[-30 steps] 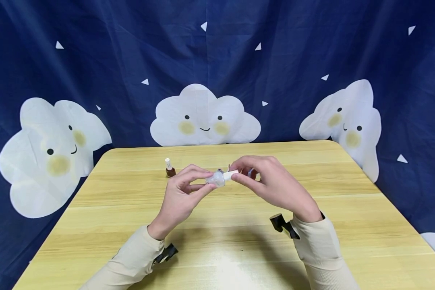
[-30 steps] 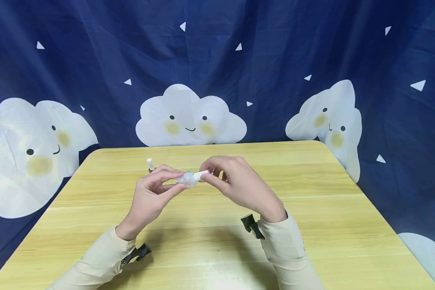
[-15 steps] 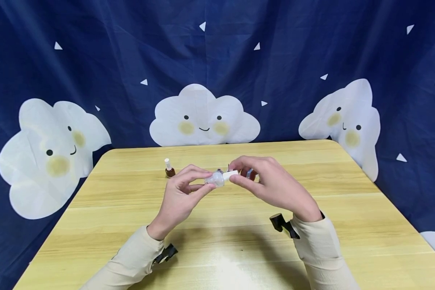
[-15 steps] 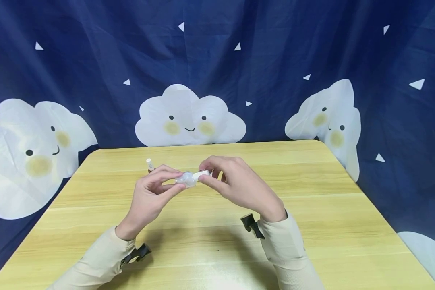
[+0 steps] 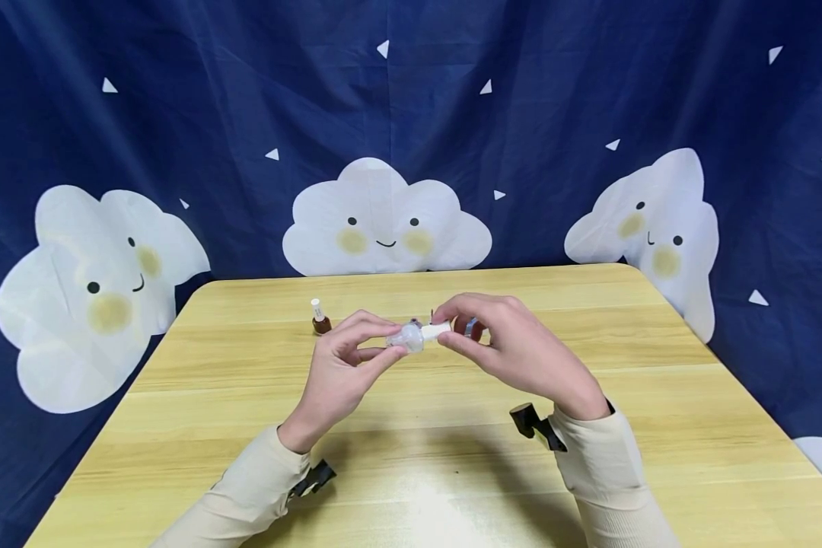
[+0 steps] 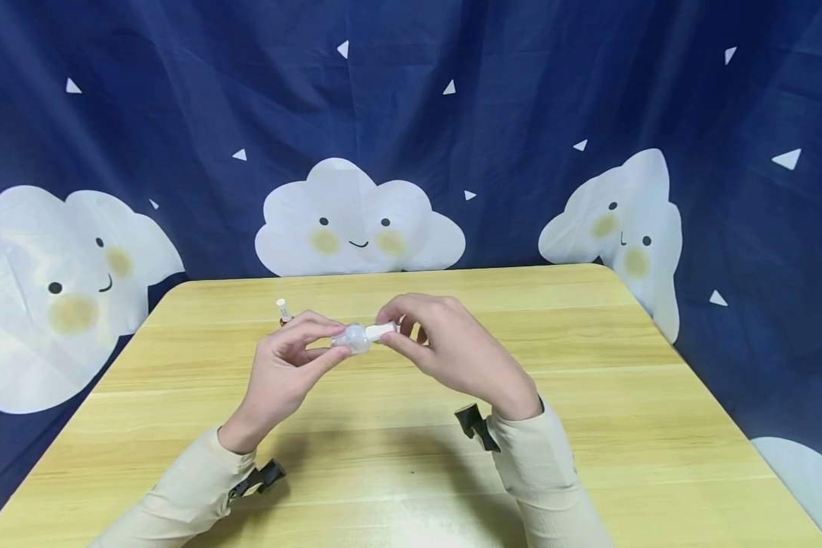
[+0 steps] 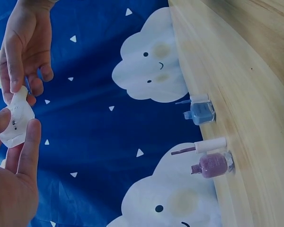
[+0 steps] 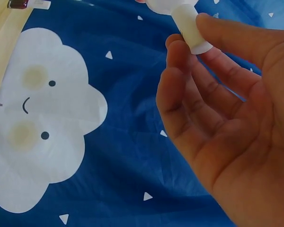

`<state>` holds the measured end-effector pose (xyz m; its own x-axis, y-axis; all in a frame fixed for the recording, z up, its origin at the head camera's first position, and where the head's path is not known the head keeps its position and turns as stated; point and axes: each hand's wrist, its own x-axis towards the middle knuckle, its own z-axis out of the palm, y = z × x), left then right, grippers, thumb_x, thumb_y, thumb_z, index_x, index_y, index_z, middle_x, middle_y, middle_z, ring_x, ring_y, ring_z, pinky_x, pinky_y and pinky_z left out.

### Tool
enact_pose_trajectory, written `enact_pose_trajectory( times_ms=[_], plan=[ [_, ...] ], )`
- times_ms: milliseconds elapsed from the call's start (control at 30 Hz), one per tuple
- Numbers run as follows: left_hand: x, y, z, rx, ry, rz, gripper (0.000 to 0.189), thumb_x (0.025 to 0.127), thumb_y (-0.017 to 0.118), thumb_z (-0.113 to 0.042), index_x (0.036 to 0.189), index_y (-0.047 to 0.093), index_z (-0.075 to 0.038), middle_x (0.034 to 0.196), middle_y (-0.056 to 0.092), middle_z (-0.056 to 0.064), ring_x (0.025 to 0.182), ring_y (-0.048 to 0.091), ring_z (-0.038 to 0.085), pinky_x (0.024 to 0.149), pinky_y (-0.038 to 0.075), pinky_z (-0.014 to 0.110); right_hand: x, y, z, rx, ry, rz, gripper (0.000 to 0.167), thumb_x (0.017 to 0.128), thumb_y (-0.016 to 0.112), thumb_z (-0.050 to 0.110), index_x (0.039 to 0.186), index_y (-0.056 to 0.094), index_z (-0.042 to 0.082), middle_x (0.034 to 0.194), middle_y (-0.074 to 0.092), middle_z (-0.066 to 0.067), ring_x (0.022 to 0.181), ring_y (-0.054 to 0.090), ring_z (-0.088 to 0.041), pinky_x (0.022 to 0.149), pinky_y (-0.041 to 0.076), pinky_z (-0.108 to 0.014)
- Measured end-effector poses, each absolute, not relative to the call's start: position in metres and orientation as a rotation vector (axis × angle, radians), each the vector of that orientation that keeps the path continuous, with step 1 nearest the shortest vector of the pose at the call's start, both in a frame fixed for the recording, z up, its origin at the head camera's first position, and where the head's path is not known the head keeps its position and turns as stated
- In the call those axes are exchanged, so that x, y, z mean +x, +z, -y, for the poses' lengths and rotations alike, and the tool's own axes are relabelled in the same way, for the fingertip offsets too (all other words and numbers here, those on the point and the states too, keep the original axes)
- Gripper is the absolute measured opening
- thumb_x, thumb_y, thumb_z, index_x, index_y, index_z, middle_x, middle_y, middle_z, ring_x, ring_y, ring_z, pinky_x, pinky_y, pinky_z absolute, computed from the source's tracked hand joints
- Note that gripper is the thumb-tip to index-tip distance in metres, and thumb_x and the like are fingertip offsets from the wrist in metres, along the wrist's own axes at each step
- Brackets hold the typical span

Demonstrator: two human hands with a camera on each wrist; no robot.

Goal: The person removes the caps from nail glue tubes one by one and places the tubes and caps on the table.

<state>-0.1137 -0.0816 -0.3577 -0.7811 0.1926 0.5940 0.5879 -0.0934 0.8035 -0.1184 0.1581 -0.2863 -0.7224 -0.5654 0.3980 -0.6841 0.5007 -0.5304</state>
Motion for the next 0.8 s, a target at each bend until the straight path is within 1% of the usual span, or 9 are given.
enact_pose_trajectory(
  times_ms=[167,300,533,800],
  plan=[
    [-0.1141,-0.3585,0.0814,-0.865,-1.941,1.882,0.025,0.085,0.076,0.012,0.109,0.073,0.008,0.106,0.068,0.015,0.097,0.071,0.019,0.084,0.064,0.043,-0.118,-0.285,-0.1575,1.069,1.044,2.597,0.012,0.1,0.07,0.023,0.11,0.072,0.018,0.087,0.068,0.013,0.075,0.062,-0.004,0.07,0.058,-0.026],
    [-0.1134,-0.3579,0.0815,-0.86,-1.947,1.888,0.026,0.085,0.076,0.011,0.11,0.074,0.007,0.107,0.068,0.014,0.097,0.071,0.02,0.084,0.064,0.044,-0.1188,-0.2853,-0.1582,1.075,1.05,2.605,0.011,0.101,0.068,0.023,0.109,0.073,0.019,0.087,0.068,0.015,0.076,0.063,-0.003,0.071,0.057,-0.026],
    [-0.1127,-0.3569,0.0816,-0.852,-1.95,1.902,0.026,0.085,0.077,0.01,0.11,0.074,0.007,0.107,0.068,0.014,0.098,0.071,0.02,0.084,0.064,0.043,-0.1196,-0.2873,-0.1586,1.088,1.042,2.573,0.011,0.098,0.072,0.021,0.109,0.073,0.017,0.091,0.069,0.013,0.076,0.062,-0.003,0.069,0.056,-0.024],
    [-0.1122,-0.3568,0.082,-0.854,-1.954,1.89,0.025,0.085,0.076,0.011,0.11,0.073,0.008,0.107,0.068,0.013,0.098,0.071,0.02,0.085,0.063,0.043,-0.1189,-0.2868,-0.1578,1.079,1.058,2.575,0.012,0.098,0.072,0.022,0.109,0.072,0.018,0.094,0.07,0.013,0.078,0.064,-0.002,0.074,0.059,-0.026]
  ],
)
